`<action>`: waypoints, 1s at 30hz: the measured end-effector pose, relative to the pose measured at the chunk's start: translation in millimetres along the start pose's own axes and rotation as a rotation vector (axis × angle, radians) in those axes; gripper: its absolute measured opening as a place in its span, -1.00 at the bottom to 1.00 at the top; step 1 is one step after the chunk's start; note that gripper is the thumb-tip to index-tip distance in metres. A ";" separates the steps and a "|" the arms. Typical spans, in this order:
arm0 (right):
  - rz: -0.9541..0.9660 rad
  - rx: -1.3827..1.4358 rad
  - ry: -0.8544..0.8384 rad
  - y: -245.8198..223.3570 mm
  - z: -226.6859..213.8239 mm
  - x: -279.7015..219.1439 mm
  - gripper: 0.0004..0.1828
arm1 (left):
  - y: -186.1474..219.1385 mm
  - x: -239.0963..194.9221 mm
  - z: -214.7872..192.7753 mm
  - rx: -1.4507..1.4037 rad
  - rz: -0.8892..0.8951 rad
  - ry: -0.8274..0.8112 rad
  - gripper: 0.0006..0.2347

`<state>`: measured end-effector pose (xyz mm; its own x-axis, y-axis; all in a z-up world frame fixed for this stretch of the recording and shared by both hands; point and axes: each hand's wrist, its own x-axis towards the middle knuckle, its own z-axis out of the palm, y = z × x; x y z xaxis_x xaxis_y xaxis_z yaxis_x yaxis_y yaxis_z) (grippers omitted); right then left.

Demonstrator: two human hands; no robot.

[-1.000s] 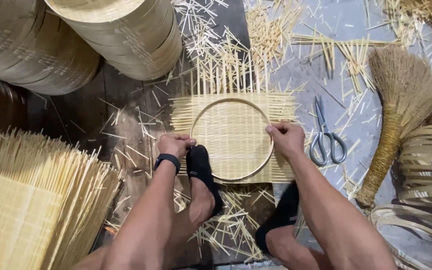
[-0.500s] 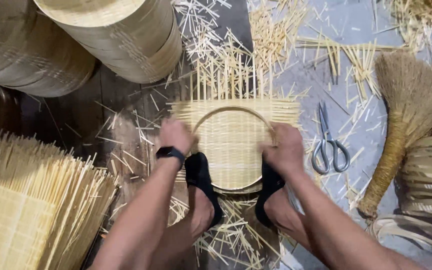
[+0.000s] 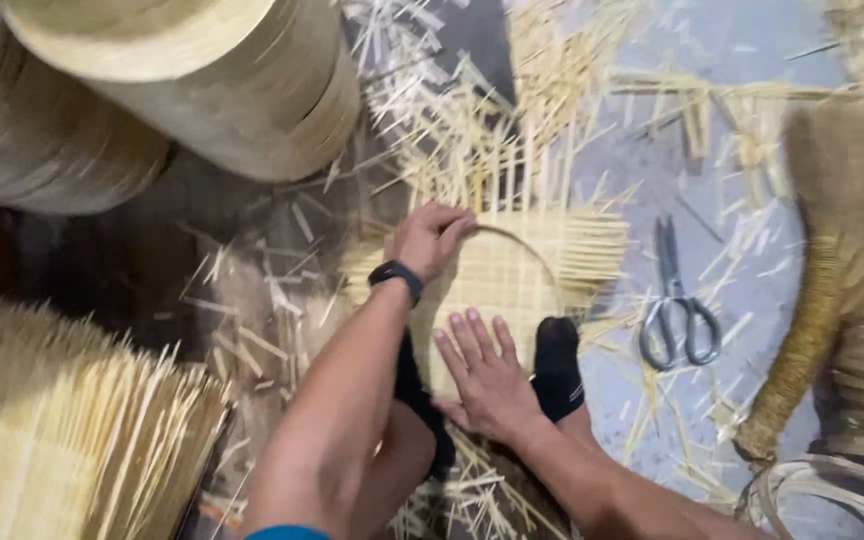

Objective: Assembling and trimming bamboo strips around a circular frame to create a basket lid.

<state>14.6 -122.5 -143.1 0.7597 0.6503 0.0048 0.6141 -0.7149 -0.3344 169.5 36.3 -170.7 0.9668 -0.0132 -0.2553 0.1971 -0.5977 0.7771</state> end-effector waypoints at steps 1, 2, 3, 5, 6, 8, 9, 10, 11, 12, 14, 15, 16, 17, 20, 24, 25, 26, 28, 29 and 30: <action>0.013 -0.013 0.010 19.9 -11.3 9.5 0.01 | 9.8 4.3 -3.0 -0.002 0.020 -0.006 -0.77; 0.016 0.164 -0.056 33.0 -20.4 16.8 -0.16 | 14.7 2.3 -8.3 0.003 0.011 -0.054 -0.75; 0.018 0.344 -0.121 46.2 -28.6 24.6 -0.34 | 18.3 0.8 -14.0 0.010 0.003 -0.101 -0.72; 0.032 0.223 0.076 91.0 -40.3 53.2 -0.51 | -2.8 11.3 -0.8 0.107 0.132 -0.066 -0.75; 0.044 0.112 0.255 111.2 -45.4 64.8 -0.67 | -15.3 12.3 6.5 0.200 0.244 -0.036 -0.75; 0.169 0.193 0.268 124.0 -34.1 76.4 -0.67 | -16.5 11.5 10.3 0.220 0.211 -0.055 -0.72; 0.292 0.271 0.283 131.1 -28.0 84.6 -0.67 | -17.6 13.5 11.0 0.239 0.182 -0.070 -0.69; 0.291 0.274 0.283 134.1 -28.4 90.9 -0.67 | -14.2 18.6 7.5 0.241 0.180 -0.070 -0.69; 0.413 0.412 0.205 137.1 -28.5 96.7 -0.72 | -10.8 23.4 4.2 0.244 0.049 -0.151 -0.65; 0.539 0.550 0.114 137.6 -28.4 97.6 -0.76 | -7.8 22.8 3.3 0.241 -0.088 -0.238 -0.61; 0.595 0.627 0.082 149.8 -19.2 96.4 -0.76 | -9.8 31.7 5.8 0.172 -0.117 -0.238 -0.62; 0.647 0.699 0.060 155.3 -16.3 93.8 -0.75 | -8.9 35.0 7.4 0.105 -0.137 -0.231 -0.64; 0.651 0.705 0.060 157.3 -3.1 93.4 -0.75 | -13.0 37.2 8.2 0.110 -0.140 -0.236 -0.64; 0.673 0.777 0.068 157.8 8.3 91.4 -0.74 | -15.5 37.2 8.3 0.018 -0.234 -0.259 -0.63; 0.625 0.735 0.205 155.9 6.3 70.4 -0.72 | -42.5 47.7 31.3 -0.118 -0.287 -0.272 -0.61; 0.550 0.620 0.370 168.9 24.6 68.1 -0.71 | -45.3 58.1 31.6 -0.203 -0.340 -0.230 -0.79; 0.564 0.634 0.341 162.4 30.2 56.3 -0.71 | -48.0 46.1 33.5 -0.205 -0.371 -0.242 -0.79; 0.642 0.719 0.307 164.7 32.1 56.5 -0.69 | -45.7 50.5 31.2 -0.255 -0.351 -0.260 -0.75; 0.707 0.804 0.287 168.2 32.2 58.8 -0.67 | -42.1 53.7 24.6 -0.296 -0.315 -0.269 -0.69; 0.698 0.765 0.280 169.2 31.6 61.0 -0.65 | -42.2 52.4 20.5 -0.191 -0.266 -0.221 -0.67; 0.690 0.722 0.268 172.2 30.1 62.2 -0.63 | -41.9 51.5 18.8 -0.092 -0.219 -0.172 -0.63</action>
<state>161.2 -197.4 -228.7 0.9749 0.0152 -0.2220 -0.1806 -0.5285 -0.8295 208.0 45.5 -227.3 0.8590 -0.0324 -0.5110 0.4200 -0.5263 0.7393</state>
